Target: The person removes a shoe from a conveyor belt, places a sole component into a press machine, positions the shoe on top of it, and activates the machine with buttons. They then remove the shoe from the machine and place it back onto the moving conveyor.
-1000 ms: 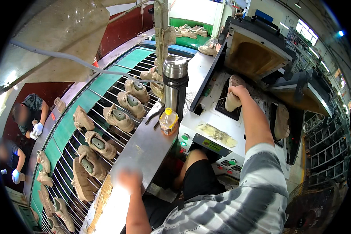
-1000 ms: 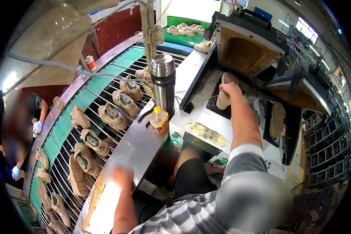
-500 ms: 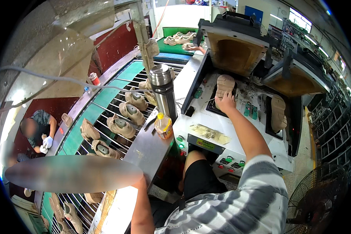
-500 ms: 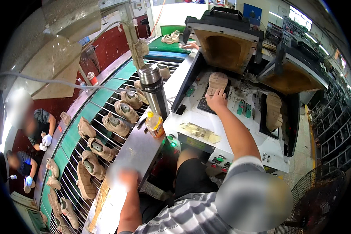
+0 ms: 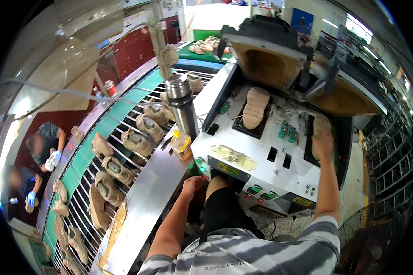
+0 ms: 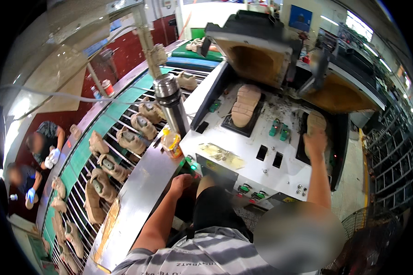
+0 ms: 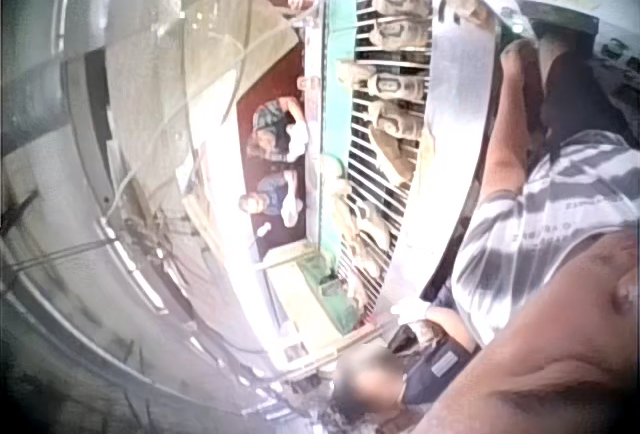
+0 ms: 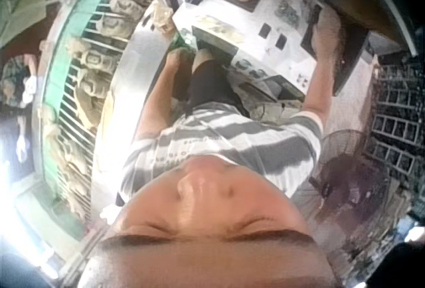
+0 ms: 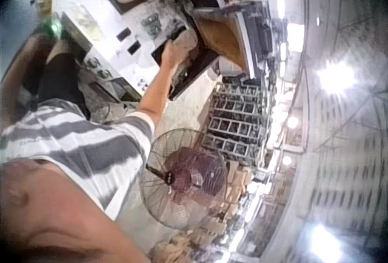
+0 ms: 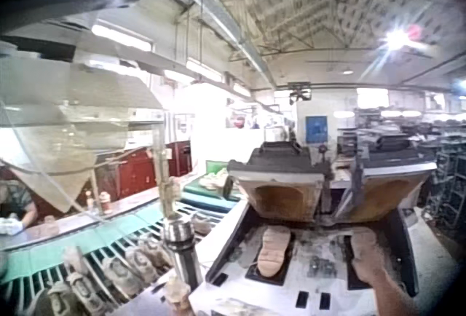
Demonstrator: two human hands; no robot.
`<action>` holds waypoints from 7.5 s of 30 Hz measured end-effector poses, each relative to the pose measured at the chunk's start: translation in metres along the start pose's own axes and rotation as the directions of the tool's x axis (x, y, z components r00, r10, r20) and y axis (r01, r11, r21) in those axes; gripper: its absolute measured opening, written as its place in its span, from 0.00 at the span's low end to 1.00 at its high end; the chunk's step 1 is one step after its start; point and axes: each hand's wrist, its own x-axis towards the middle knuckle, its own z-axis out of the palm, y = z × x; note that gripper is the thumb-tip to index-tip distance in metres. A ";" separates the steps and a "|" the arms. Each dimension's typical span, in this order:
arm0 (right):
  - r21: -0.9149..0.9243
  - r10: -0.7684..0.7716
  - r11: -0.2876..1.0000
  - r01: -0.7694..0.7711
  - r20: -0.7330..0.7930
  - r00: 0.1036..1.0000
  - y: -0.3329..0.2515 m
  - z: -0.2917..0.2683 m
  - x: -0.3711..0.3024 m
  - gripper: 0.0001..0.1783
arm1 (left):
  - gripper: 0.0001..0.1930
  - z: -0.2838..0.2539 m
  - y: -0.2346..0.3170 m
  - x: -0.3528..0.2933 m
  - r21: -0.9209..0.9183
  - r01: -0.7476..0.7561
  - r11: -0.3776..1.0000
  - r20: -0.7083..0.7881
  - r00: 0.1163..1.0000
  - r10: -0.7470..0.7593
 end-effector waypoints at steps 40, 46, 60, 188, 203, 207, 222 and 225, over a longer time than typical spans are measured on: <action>0.974 -0.891 0.150 -0.168 0.060 -0.450 -0.443 -0.035 -0.515 0.24 | 0.43 -0.278 0.038 -0.392 -0.375 -0.765 0.524 -0.626 0.626 0.465; 0.735 -0.775 0.595 -0.326 0.418 -0.474 -0.567 0.049 -0.676 0.49 | 0.35 -0.354 -0.105 -0.479 0.449 -0.380 0.809 -0.873 0.008 0.488; 0.492 -0.687 0.687 -0.535 0.679 -0.258 -0.678 0.123 -0.792 0.57 | 0.44 -0.337 -0.100 -0.457 0.460 -0.168 0.872 -0.878 0.058 0.475; 0.503 -0.505 0.736 0.452 -0.037 0.863 -0.036 0.080 -0.192 0.05 | 0.13 0.328 0.165 -0.289 -0.890 -0.320 0.324 0.396 -0.194 0.897; 0.456 -0.461 0.771 0.446 -0.084 0.883 -0.048 0.082 -0.204 0.06 | 0.08 0.213 0.173 -0.262 -0.766 -0.479 0.428 0.517 -0.064 0.853; 0.420 -0.416 0.815 0.400 -0.057 0.908 -0.040 0.082 -0.203 0.06 | 0.13 0.126 0.154 -0.234 -0.657 -0.612 0.440 0.178 0.442 0.879; 0.320 -0.325 0.888 0.329 -0.067 0.943 -0.047 0.091 -0.211 0.05 | 0.02 -0.179 0.035 -0.174 -0.182 -0.731 0.658 -0.717 0.556 0.419; 0.320 -0.322 0.893 0.318 -0.039 0.946 -0.044 0.092 -0.210 0.05 | 0.02 -0.176 0.024 -0.153 -0.140 -0.678 0.721 -0.748 0.550 0.372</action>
